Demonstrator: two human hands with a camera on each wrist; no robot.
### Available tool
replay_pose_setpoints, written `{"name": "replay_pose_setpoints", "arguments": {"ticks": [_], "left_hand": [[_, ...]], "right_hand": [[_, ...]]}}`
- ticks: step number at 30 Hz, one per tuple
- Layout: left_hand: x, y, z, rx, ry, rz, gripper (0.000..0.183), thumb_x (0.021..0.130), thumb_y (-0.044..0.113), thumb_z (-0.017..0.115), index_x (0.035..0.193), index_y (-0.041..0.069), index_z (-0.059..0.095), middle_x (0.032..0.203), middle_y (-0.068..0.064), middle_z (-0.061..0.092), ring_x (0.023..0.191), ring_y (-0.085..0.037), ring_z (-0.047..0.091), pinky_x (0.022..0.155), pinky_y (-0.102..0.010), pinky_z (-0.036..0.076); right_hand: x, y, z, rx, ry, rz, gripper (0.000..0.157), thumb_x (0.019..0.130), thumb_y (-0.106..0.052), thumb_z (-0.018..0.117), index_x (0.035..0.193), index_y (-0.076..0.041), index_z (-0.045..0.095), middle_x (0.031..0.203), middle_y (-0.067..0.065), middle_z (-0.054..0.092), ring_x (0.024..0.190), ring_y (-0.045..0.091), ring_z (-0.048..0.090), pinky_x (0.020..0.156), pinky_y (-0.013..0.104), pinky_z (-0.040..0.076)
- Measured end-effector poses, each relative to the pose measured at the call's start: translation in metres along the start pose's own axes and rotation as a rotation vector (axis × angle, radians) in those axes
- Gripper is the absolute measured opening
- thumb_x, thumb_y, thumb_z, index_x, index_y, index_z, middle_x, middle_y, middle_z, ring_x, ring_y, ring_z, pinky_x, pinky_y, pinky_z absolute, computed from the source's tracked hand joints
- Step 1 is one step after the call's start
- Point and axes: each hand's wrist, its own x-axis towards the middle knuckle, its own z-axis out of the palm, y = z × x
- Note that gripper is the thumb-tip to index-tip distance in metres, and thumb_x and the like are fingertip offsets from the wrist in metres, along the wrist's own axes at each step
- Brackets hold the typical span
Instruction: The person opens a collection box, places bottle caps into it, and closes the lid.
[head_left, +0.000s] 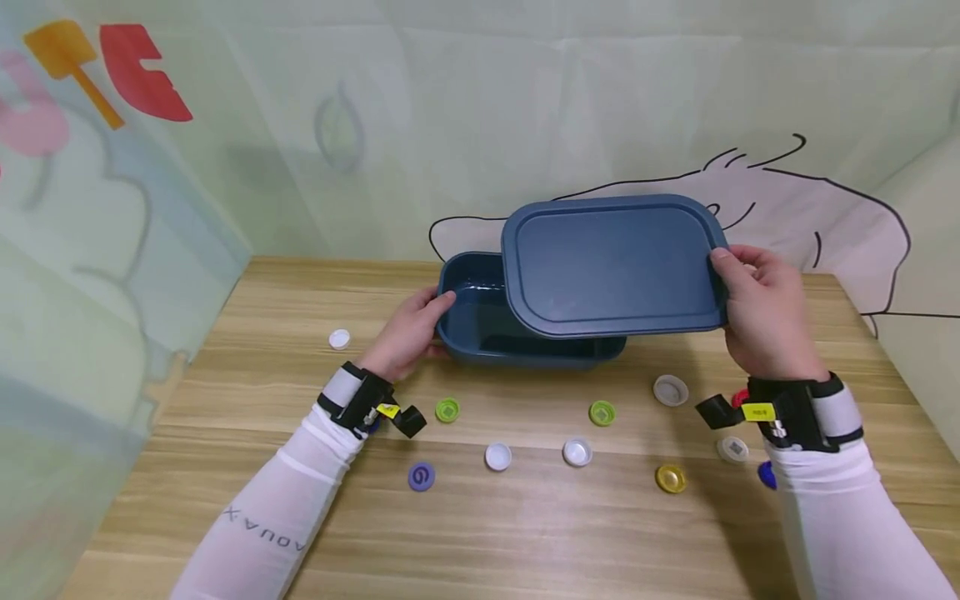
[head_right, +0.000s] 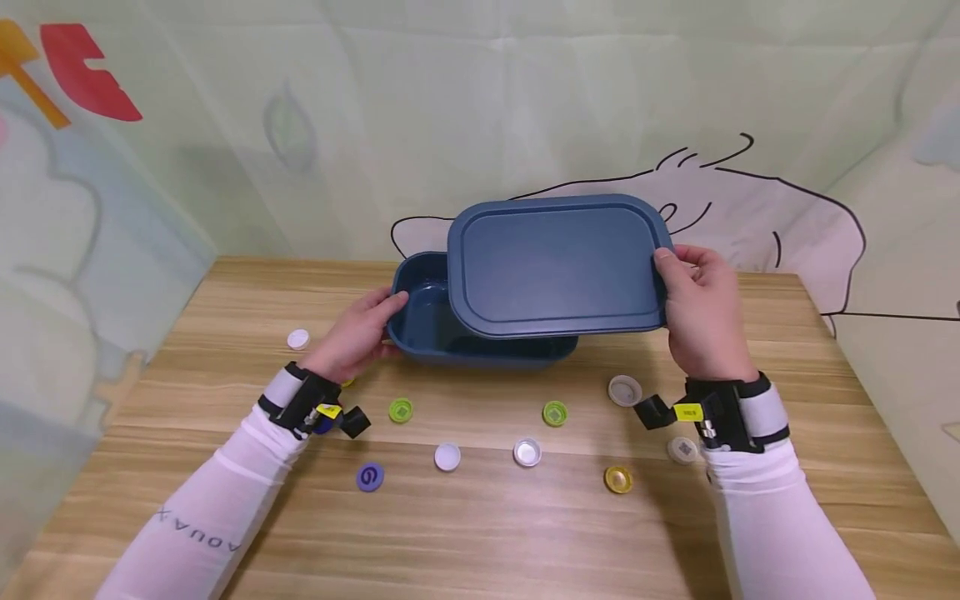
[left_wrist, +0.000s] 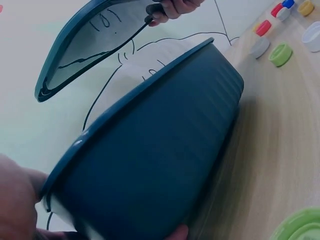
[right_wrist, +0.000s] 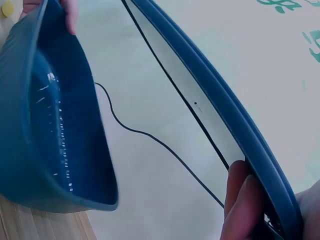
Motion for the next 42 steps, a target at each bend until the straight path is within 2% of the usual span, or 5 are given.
{"name": "replay_pose_setpoints", "arguments": {"ticks": [28,31,36,39,42], "left_hand": [[0.003,-0.003,0.002,0.317,0.126,-0.069,0.054,0.092,0.019,0.048,0.138,0.004,0.024,0.125,-0.019,0.045,0.106,-0.026,0.05,0.095,-0.041,0.041],[0.001,0.001,0.002,0.408,0.195,-0.008,0.057,0.091,0.023,0.05,0.139,0.005,0.023,0.125,-0.018,0.044,0.105,-0.026,0.049,0.093,-0.042,0.041],[-0.006,0.017,0.011,0.476,0.396,0.252,0.05,0.09,0.031,0.052,0.132,0.009,0.036,0.116,-0.011,0.049,0.096,-0.022,0.051,0.082,-0.037,0.046],[-0.011,0.03,0.024,0.273,0.265,0.297,0.051,0.089,0.037,0.055,0.129,0.009,0.04,0.11,-0.01,0.055,0.086,-0.024,0.058,0.073,-0.033,0.052],[-0.014,0.038,0.036,0.028,0.052,0.2,0.054,0.086,0.04,0.057,0.126,0.007,0.042,0.106,-0.017,0.059,0.081,-0.029,0.062,0.068,-0.035,0.054]], "right_hand": [[-0.002,0.009,0.005,-0.054,0.02,-0.013,0.054,0.083,-0.032,0.06,0.118,0.0,0.034,0.092,0.016,0.06,0.074,0.025,0.065,0.061,0.029,0.049],[-0.002,0.01,0.007,-0.066,0.026,-0.016,0.055,0.083,-0.033,0.06,0.119,-0.001,0.034,0.094,0.017,0.059,0.076,0.025,0.065,0.061,0.03,0.049],[-0.001,0.011,0.01,-0.055,0.019,-0.037,0.054,0.084,-0.031,0.06,0.119,0.0,0.034,0.095,0.017,0.059,0.076,0.025,0.064,0.061,0.03,0.049],[-0.002,0.012,0.013,-0.041,0.017,-0.043,0.054,0.084,-0.031,0.06,0.119,0.0,0.033,0.092,0.018,0.06,0.074,0.025,0.064,0.061,0.03,0.05],[-0.005,0.012,0.019,-0.053,0.014,-0.041,0.054,0.084,-0.032,0.06,0.12,-0.001,0.033,0.089,0.018,0.059,0.074,0.024,0.065,0.061,0.029,0.05]]}}
